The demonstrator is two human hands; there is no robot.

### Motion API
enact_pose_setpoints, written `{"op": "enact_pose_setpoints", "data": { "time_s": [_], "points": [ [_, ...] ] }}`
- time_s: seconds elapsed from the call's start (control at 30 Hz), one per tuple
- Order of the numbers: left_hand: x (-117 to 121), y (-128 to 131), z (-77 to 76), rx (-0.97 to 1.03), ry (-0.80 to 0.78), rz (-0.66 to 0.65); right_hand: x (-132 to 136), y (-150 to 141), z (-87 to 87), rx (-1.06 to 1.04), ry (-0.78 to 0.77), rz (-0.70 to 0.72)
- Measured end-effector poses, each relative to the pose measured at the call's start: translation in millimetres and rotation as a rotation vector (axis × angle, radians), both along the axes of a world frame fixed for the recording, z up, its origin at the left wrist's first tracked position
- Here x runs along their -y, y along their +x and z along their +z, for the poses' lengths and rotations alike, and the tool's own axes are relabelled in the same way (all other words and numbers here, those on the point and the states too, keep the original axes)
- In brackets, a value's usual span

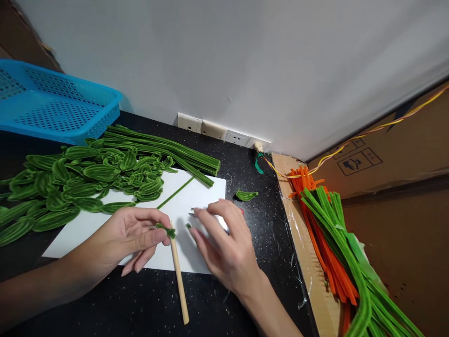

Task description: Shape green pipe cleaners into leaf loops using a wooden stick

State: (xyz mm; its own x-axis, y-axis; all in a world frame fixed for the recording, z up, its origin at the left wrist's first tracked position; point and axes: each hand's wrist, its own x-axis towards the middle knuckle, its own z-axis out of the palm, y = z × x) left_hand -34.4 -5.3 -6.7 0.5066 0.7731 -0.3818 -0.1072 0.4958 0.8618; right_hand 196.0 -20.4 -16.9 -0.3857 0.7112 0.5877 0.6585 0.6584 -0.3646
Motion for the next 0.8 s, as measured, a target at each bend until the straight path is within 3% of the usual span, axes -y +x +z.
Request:
{"op": "enact_pose_setpoints", "data": {
  "time_s": [0.13, 0.47, 0.67, 0.8],
  "points": [
    [1.4, 1.0, 0.1, 0.048, 0.004, -0.044, 9.6, -3.2, 11.1, 0.009, 0.183, 0.188],
    [2.7, -1.6, -9.2, 0.041, 0.004, -0.169, 17.3, 1.3, 19.2, 0.182, 0.288, 0.272],
    [3.2, -0.1, -4.0, 0.023, -0.007, -0.212, 20.5, 0.0, 24.1, 0.214, 0.294, 0.245],
    [3.7, -0.2, -0.3, 0.014, 0.003, -0.238, 22.9, -2.5, 30.7, 0.219, 0.184, 0.243]
  ]
}}
